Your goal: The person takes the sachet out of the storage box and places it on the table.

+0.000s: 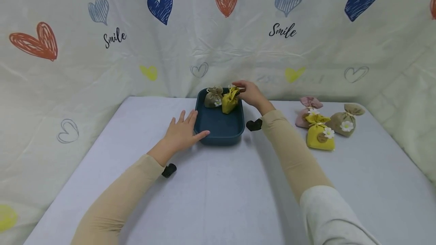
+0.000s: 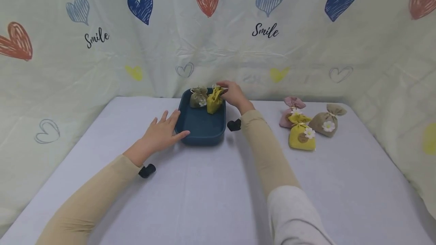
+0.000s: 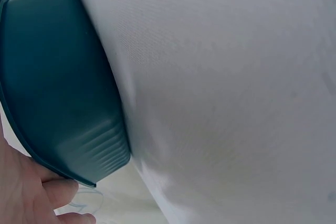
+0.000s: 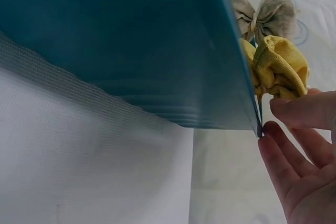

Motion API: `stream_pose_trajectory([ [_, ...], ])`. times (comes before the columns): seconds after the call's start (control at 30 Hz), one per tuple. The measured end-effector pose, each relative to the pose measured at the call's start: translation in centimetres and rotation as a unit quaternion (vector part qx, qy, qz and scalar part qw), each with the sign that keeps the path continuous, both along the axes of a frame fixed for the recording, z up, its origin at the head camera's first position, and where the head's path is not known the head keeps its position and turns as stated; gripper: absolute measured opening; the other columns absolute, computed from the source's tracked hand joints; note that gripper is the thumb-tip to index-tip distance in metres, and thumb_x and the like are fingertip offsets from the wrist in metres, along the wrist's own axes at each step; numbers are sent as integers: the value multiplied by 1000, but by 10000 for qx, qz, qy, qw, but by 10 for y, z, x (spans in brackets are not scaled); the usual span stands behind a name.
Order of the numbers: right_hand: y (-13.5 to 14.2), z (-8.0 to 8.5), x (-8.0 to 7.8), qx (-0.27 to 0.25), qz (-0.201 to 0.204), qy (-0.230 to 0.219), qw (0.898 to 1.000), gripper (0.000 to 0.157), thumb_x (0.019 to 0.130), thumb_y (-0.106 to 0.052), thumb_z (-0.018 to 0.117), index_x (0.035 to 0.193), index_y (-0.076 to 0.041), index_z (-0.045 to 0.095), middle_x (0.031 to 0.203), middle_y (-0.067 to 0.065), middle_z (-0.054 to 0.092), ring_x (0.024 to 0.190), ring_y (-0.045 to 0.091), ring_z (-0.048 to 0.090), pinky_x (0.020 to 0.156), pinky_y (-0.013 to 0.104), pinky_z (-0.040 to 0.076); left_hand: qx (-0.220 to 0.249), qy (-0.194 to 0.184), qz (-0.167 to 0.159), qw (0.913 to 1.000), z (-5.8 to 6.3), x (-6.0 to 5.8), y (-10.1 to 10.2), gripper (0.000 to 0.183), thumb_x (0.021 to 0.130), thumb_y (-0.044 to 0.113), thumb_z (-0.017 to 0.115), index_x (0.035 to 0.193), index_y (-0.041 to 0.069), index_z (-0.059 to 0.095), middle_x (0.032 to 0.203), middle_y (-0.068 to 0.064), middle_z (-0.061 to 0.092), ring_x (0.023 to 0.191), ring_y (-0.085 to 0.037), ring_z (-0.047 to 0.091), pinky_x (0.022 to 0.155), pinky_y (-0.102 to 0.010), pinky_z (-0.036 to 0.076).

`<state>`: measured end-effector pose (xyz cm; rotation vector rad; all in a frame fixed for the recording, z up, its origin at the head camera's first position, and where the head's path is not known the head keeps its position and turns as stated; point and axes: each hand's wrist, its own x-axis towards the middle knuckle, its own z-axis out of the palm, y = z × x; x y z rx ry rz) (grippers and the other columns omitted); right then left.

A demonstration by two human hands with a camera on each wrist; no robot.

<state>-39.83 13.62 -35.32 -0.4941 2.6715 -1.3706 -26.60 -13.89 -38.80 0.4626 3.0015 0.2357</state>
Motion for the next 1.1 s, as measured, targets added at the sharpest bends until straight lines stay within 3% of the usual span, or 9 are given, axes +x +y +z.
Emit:
stream_pose_trajectory([
  [0.33, 0, 6, 2, -61, -53, 59, 9999, 51, 101, 7, 55, 150, -2, 50, 152, 21, 46, 131, 39, 52, 102, 48, 49, 5, 15, 17, 10000, 3, 0, 0, 99, 99, 74, 40, 166, 7, 10, 171, -12, 12, 156, -40, 4, 119, -65, 10],
  [0.6, -1, 1, 0, -216, -128, -119, 9996, 43, 101, 4, 57, 144, 2, 56, 145, 21, 53, 128, 38, 55, 102, 48, 49, -33, -4, 28, 10000, 0, 0, 0, 99, 99, 74, 40, 166, 7, 10, 171, -12, 12, 155, -40, 4, 119, -65, 11],
  [1.1, -3, 2, 5, -52, -137, -7, 9999, 36, 102, -2, 60, 137, -2, 64, 140, 19, 57, 124, 36, 58, 101, 47, 50, 8, 8, 35, 10000, -1, 0, 1, 99, 99, 74, 39, 166, 7, 10, 171, -12, 12, 156, -39, 4, 120, -65, 11],
])
